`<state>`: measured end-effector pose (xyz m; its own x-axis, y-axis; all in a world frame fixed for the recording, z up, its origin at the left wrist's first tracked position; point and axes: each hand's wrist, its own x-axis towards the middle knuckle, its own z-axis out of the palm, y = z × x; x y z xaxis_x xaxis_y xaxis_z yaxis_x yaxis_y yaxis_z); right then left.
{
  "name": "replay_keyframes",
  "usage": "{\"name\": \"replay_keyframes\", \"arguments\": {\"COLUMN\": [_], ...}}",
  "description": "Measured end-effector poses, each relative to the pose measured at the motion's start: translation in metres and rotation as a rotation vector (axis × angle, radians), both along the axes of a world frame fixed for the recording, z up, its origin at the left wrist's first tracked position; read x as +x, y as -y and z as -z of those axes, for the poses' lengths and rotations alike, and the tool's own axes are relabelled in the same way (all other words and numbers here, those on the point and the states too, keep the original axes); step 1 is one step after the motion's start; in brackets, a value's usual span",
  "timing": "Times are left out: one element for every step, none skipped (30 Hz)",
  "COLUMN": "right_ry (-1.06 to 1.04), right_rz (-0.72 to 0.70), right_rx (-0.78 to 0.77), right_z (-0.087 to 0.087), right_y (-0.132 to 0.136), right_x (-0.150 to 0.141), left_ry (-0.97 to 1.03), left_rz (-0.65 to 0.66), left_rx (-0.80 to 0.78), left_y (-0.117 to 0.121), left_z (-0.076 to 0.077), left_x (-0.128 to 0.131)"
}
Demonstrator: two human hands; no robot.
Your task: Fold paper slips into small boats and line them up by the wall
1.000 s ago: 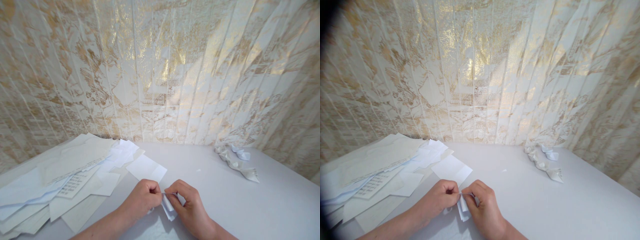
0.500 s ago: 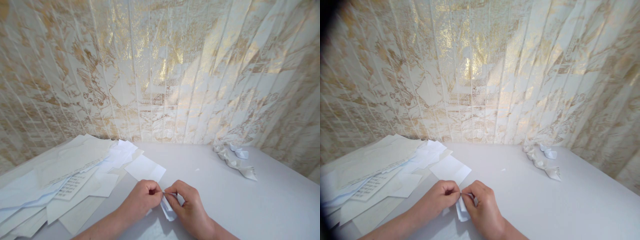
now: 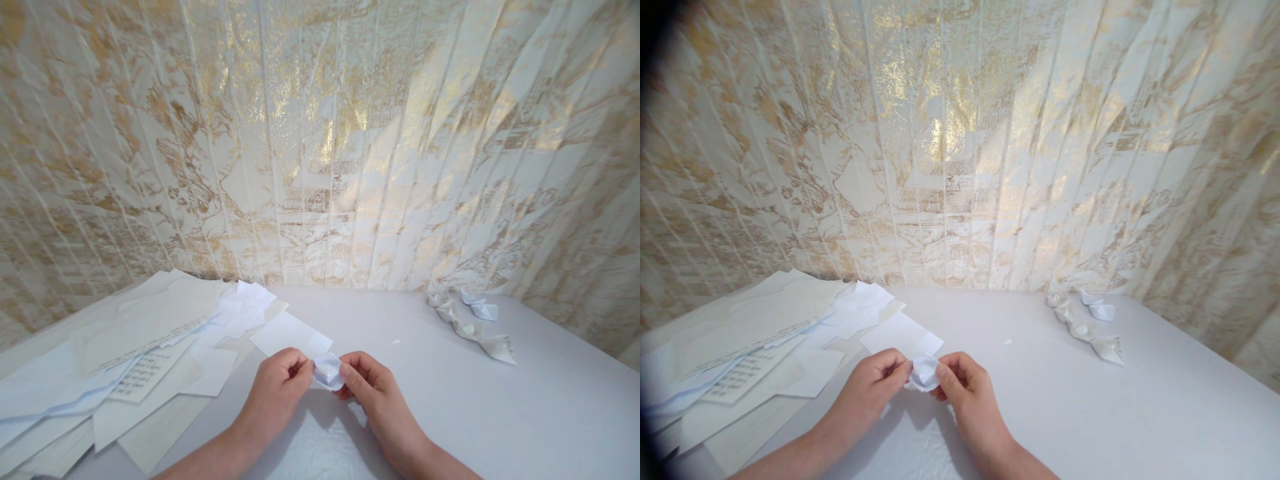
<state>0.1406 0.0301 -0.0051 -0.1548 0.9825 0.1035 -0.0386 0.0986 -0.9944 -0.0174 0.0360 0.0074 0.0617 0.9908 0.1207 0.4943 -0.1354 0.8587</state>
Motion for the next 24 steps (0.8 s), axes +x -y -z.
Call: {"name": "replay_keyframes", "arguments": {"right_ry": [-0.025,-0.041,-0.052,-0.060,-0.069,-0.077,-0.085,-0.094,-0.104,-0.114,-0.125,-0.135,-0.143,-0.147,-0.145,-0.136,-0.117,-0.085,-0.047,-0.007,0.027,0.050,0.065,0.077], "right_rz": [0.005,0.007,0.009,0.010,0.006,-0.003,-0.014,-0.026,-0.039,-0.050,-0.060,-0.068,-0.075,-0.078,-0.074,-0.064,-0.050,-0.029,-0.007,0.014,0.031,0.044,0.053,0.057], "right_rx": [-0.015,-0.022,-0.027,-0.032,-0.037,-0.045,-0.054,-0.064,-0.073,-0.080,-0.086,-0.090,-0.097,-0.105,-0.114,-0.119,-0.121,-0.115,-0.106,-0.094,-0.084,-0.077,-0.071,-0.062], "right_z": [0.0002,0.0003,0.0000,-0.0006,-0.0014,-0.0025,-0.0035,-0.0043,-0.0048,-0.0050,-0.0047,-0.0041,-0.0034,-0.0025,-0.0016,-0.0007,0.0002,0.0011,0.0020,0.0027,0.0034,0.0038,0.0039,0.0039], "right_y": [-0.0005,-0.0008,-0.0009,-0.0009,-0.0008,-0.0007,-0.0006,-0.0005,-0.0005,-0.0007,-0.0010,-0.0015,-0.0020,-0.0026,-0.0033,-0.0040,-0.0048,-0.0055,-0.0062,-0.0069,-0.0075,-0.0079,-0.0082,-0.0083], "right_x": [-0.0002,-0.0003,-0.0003,-0.0001,0.0001,0.0003,0.0006,0.0009,0.0013,0.0018,0.0024,0.0031,0.0037,0.0042,0.0046,0.0049,0.0050,0.0050,0.0049,0.0047,0.0046,0.0046,0.0046,0.0047], "left_ry": [0.009,0.017,0.025,0.033,0.041,0.054,0.075,0.097,0.116,0.127,0.128,0.118,0.100,0.081,0.062,0.043,0.024,0.007,-0.008,-0.021,-0.028,-0.030,-0.028,-0.021], "left_rz": [0.004,0.014,0.028,0.045,0.064,0.087,0.112,0.135,0.155,0.170,0.179,0.182,0.182,0.181,0.178,0.176,0.175,0.179,0.186,0.193,0.198,0.198,0.188,0.175], "left_rx": [-0.004,-0.010,-0.017,-0.027,-0.037,-0.048,-0.061,-0.071,-0.079,-0.082,-0.080,-0.077,-0.071,-0.066,-0.061,-0.054,-0.046,-0.034,-0.018,-0.005,0.005,0.007,0.004,-0.007], "left_y": [-0.0010,-0.0017,-0.0020,-0.0019,-0.0016,-0.0012,-0.0006,-0.0001,0.0004,0.0008,0.0012,0.0015,0.0017,0.0021,0.0025,0.0031,0.0039,0.0047,0.0055,0.0061,0.0064,0.0063,0.0058,0.0050], "left_z": [0.0015,0.0026,0.0032,0.0033,0.0029,0.0023,0.0014,0.0006,-0.0001,-0.0007,-0.0011,-0.0014,-0.0016,-0.0018,-0.0020,-0.0023,-0.0025,-0.0025,-0.0025,-0.0023,-0.0019,-0.0014,-0.0009,-0.0005], "left_x": [-0.0003,-0.0004,-0.0004,-0.0004,-0.0004,-0.0005,-0.0007,-0.0011,-0.0017,-0.0023,-0.0028,-0.0033,-0.0035,-0.0035,-0.0032,-0.0027,-0.0021,-0.0013,-0.0006,0.0000,0.0004,0.0007,0.0007,0.0006]}}
